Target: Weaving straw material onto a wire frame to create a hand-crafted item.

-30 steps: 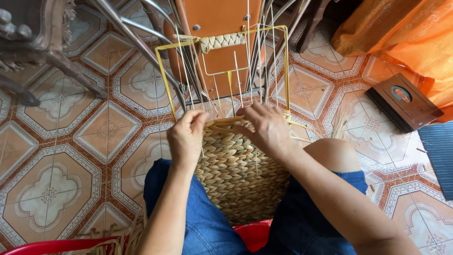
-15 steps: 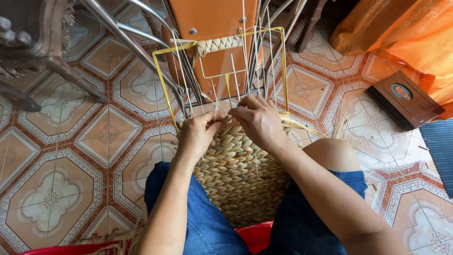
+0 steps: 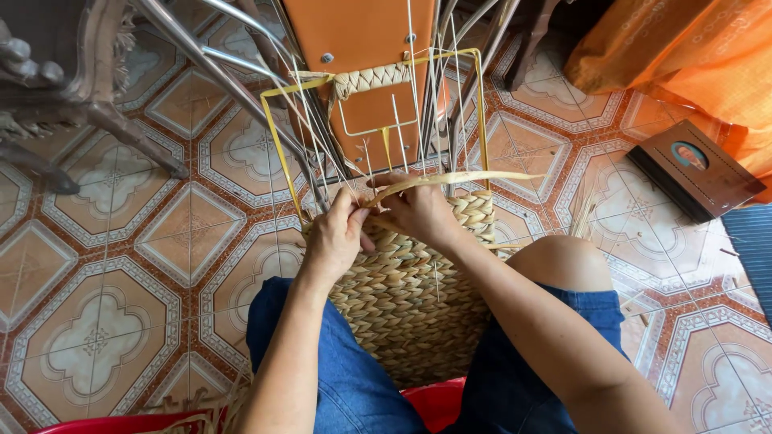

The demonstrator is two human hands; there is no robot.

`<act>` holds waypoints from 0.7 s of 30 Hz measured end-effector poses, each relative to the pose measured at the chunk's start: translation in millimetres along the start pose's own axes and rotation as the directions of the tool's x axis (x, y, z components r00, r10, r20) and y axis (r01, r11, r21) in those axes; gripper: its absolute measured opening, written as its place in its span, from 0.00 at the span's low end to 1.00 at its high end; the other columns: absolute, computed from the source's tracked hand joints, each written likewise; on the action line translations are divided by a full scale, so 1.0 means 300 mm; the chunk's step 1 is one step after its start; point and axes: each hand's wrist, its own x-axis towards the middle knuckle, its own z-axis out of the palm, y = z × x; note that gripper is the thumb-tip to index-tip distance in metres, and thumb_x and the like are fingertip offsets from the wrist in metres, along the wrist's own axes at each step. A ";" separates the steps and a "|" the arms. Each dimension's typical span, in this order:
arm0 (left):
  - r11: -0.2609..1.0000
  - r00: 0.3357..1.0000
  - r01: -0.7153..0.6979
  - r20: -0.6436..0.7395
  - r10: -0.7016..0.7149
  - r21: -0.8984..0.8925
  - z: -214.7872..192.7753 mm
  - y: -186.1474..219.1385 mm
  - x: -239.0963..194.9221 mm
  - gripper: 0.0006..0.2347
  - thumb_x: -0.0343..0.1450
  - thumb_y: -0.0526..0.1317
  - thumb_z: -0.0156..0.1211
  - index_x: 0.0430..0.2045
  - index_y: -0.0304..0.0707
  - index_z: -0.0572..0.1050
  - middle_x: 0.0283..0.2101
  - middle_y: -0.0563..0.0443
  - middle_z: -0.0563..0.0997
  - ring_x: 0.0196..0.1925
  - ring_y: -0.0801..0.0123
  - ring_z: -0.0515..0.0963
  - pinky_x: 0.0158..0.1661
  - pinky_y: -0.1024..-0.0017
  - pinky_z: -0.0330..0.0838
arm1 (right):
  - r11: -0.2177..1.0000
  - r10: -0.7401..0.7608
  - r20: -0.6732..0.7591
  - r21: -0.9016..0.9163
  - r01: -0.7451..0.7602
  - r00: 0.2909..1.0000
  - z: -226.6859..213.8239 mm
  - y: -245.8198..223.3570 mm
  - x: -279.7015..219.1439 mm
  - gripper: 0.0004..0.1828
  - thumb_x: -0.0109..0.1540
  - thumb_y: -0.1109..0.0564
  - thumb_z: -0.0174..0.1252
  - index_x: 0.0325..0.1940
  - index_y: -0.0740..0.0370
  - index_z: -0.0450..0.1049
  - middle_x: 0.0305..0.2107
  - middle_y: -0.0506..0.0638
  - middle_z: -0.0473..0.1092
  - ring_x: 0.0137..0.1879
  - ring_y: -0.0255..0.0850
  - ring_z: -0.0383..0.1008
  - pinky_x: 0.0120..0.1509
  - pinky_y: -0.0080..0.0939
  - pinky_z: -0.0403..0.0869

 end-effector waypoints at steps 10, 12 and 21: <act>0.990 0.989 0.108 0.115 -0.097 -0.092 -0.006 -0.021 0.006 0.08 0.72 0.33 0.60 0.44 0.37 0.74 0.34 0.48 0.87 0.27 0.72 0.88 0.25 0.75 0.81 | 0.994 -0.033 0.089 0.104 0.023 0.996 -0.024 -0.034 -0.071 0.14 0.61 0.49 0.66 0.46 0.59 0.80 0.31 0.51 0.80 0.33 0.43 0.82 0.40 0.43 0.80; 0.990 0.989 0.111 0.106 -0.102 -0.087 -0.002 -0.005 0.011 0.07 0.73 0.33 0.59 0.43 0.37 0.74 0.34 0.49 0.87 0.26 0.72 0.87 0.24 0.74 0.81 | 0.997 0.013 0.052 -0.071 -0.009 0.999 -0.005 -0.033 -0.063 0.16 0.60 0.46 0.68 0.45 0.59 0.80 0.29 0.52 0.79 0.31 0.46 0.81 0.36 0.46 0.77; 0.999 0.999 0.037 0.027 -0.037 -0.003 0.014 -0.016 0.006 0.03 0.76 0.35 0.55 0.40 0.38 0.71 0.26 0.49 0.86 0.20 0.69 0.86 0.22 0.71 0.79 | 0.936 -0.321 -0.081 -0.181 0.303 0.943 -0.021 -0.025 -0.006 0.24 0.59 0.48 0.68 0.51 0.67 0.77 0.30 0.58 0.77 0.28 0.47 0.79 0.31 0.46 0.77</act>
